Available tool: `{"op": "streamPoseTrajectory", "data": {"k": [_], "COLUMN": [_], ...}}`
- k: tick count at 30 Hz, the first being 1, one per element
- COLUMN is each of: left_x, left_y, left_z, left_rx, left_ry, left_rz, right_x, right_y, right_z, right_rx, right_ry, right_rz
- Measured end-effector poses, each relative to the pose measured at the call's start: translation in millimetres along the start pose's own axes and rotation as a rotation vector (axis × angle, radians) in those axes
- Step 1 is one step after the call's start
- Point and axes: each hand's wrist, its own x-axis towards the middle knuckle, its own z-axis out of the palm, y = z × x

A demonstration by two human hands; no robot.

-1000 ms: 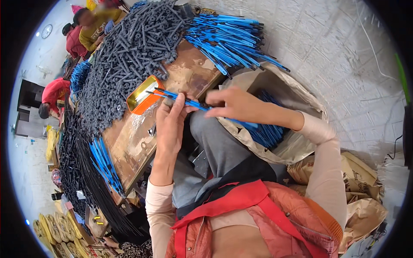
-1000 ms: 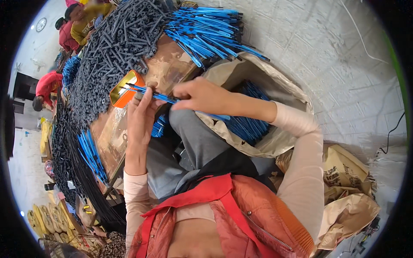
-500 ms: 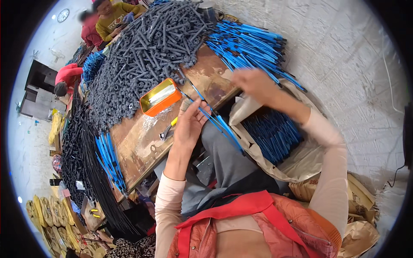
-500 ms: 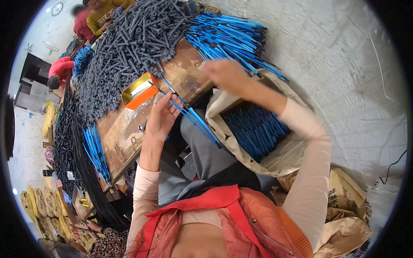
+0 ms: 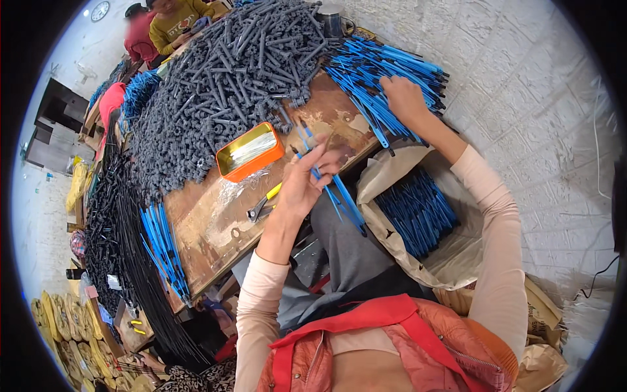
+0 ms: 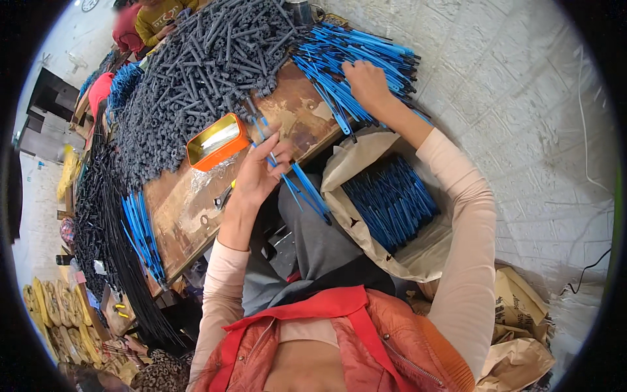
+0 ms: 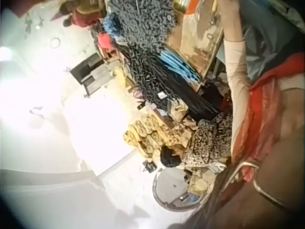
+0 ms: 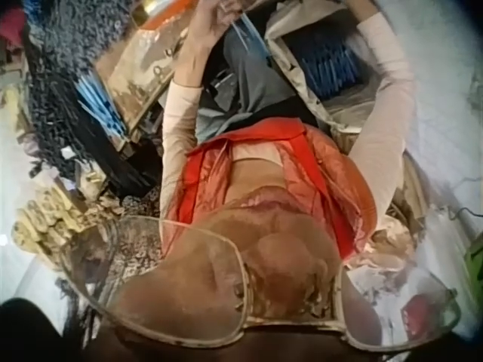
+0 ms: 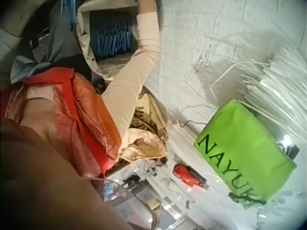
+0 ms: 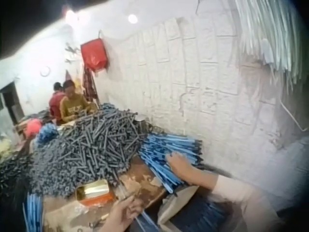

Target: Assembling blue plastic components onto a black frame and trimming them with pliers.

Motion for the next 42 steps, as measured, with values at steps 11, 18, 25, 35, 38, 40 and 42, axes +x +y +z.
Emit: {"op": "streamPoseTrajectory", "data": {"k": [11, 18, 25, 35, 38, 40, 42], "left_x": [2, 11, 11, -2, 0, 3, -1], "left_y": [-2, -23, -45, -18, -13, -17, -14], "left_z": [2, 31, 63, 40, 34, 25, 15], "left_rx": [0.076, 0.228, 0.503, 0.253, 0.202, 0.187, 0.102], "left_ry": [0.358, 0.314, 0.451, 0.465, 0.396, 0.315, 0.232], "left_rz": [-0.029, 0.09, 0.242, 0.049, -0.069, -0.064, -0.089], "right_x": [-14, -55, -114, -128, -126, -113, -98], "right_y": [46, -2, -85, 10, 42, 56, 62], "right_z": [-57, -126, -139, -80, -59, -58, -72], "right_rx": [0.627, 1.021, 1.261, 0.104, 0.206, 1.036, 1.129], "right_ry": [-0.155, -0.115, -0.223, 0.135, -0.147, -0.461, -0.523], "right_rz": [0.256, 0.427, 0.289, 0.087, 0.25, 0.726, 0.702]}}
